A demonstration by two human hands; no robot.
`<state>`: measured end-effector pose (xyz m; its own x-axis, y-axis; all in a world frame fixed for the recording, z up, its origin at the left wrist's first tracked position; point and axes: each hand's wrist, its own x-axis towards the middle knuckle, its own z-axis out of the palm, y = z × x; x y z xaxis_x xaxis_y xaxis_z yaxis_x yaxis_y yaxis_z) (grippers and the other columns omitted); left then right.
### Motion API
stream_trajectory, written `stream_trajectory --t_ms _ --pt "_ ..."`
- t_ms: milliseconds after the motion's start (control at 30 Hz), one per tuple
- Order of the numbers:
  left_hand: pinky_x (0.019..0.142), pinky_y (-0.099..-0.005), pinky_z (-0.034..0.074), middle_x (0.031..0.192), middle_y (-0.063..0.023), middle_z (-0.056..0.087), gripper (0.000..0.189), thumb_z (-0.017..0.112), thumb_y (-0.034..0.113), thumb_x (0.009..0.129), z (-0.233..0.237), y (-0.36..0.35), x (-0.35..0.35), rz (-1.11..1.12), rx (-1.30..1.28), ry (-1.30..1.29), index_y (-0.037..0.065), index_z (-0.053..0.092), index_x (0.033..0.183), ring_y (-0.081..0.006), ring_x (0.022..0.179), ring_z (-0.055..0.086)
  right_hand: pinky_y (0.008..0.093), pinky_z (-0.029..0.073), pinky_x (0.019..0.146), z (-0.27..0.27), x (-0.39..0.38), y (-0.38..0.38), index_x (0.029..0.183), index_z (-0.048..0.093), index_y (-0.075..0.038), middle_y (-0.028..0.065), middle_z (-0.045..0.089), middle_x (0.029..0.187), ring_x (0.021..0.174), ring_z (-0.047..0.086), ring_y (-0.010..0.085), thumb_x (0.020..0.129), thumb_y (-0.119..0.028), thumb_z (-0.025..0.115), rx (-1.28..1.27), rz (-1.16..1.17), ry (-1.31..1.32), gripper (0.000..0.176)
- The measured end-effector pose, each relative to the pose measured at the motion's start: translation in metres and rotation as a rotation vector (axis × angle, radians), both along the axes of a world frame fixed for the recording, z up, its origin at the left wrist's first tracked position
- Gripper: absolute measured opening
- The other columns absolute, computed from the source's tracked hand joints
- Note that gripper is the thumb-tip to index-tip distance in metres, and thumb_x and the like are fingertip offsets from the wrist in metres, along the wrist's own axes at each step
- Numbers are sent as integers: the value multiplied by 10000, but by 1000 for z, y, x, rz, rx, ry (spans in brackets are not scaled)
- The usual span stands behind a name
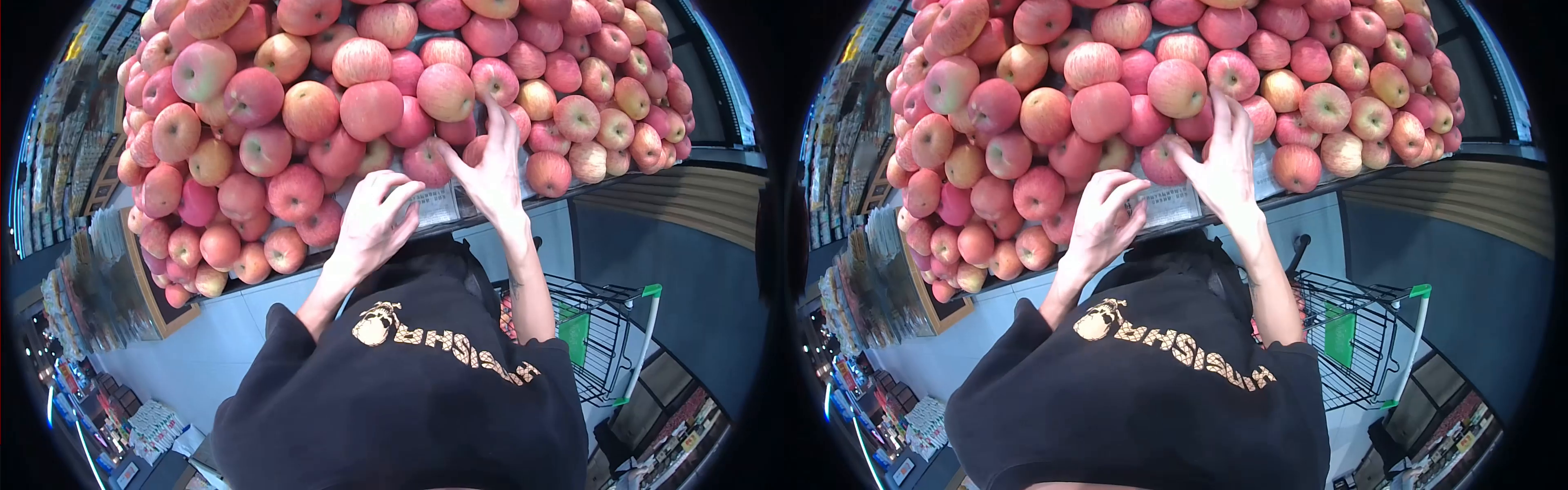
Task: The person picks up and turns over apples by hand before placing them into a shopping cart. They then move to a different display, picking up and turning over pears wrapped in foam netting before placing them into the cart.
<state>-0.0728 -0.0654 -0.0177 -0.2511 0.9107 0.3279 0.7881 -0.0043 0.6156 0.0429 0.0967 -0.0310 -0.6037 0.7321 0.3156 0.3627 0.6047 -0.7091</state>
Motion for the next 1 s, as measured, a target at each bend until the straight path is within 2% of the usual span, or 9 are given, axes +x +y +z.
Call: stream_trajectory --t_ms 133,167,200,300,433,533,600,667,1000 --pt "929 -407 408 1145 -136 496 610 779 104 641 1 -42 1 101 -419 143 82 521 1193 -312 1080 495 447 313 1059 -8 34 -17 1397 330 -45 213 386 1294 1236 369 366 735 -228 772 -88 -49 -22 817" --pt "946 -415 393 1177 -145 477 729 808 133 598 -4 -50 -2 100 -518 123 98 474 1245 -322 1108 480 399 392 966 -9 39 -21 1356 393 -47 176 430 1249 1143 447 307 745 -201 764 -26 -88 -15 732" --pt "946 -415 393 1177 -145 477 729 808 133 598 -8 -53 -5 101 -520 121 98 474 1245 -322 1108 480 399 392 966 -10 45 -25 1356 393 -47 176 430 1249 1143 447 307 745 -201 764 -27 -87 -18 732" --pt "906 -424 411 1156 -142 484 765 820 136 561 -13 -50 -9 66 -522 114 102 477 1243 -330 1072 490 291 424 676 -19 63 -34 1216 542 -52 91 544 1042 830 521 181 743 -158 757 -220 -155 20 531" --pt "876 -426 421 1105 -128 489 756 812 103 540 -7 -43 -14 22 -607 87 117 508 1231 -323 1030 497 244 434 648 -31 84 -30 1140 581 -39 47 615 899 747 540 123 764 -80 735 -303 -297 190 409" --pt "887 -426 422 1128 -128 486 721 792 104 557 -7 -35 -13 -6 -681 98 119 520 1225 -329 1056 492 272 439 685 -27 103 2 1164 556 -41 75 571 933 808 546 164 748 -137 761 -40 -541 109 474" --pt "901 -429 420 1133 -135 484 716 787 116 566 -6 -28 -9 -30 -672 75 114 516 1229 -337 1066 488 408 442 877 -24 109 18 1272 466 -48 160 463 1120 1037 497 313 729 -212 784 63 -527 -46 650" --pt "915 -432 418 1138 -141 483 712 782 128 574 -6 -24 -8 -48 -665 61 109 513 1233 -344 1075 483 462 404 949 -29 110 23 1299 443 -59 186 421 1168 1080 466 367 704 -253 799 80 -515 -155 719" --pt "909 -442 411 1122 -166 493 701 730 126 565 -18 -15 -1 -37 -510 71 89 506 1228 -355 1050 490 457 407 913 -59 108 24 1262 483 -105 140 443 1205 1083 493 343 590 -248 829 80 -540 -142 769"
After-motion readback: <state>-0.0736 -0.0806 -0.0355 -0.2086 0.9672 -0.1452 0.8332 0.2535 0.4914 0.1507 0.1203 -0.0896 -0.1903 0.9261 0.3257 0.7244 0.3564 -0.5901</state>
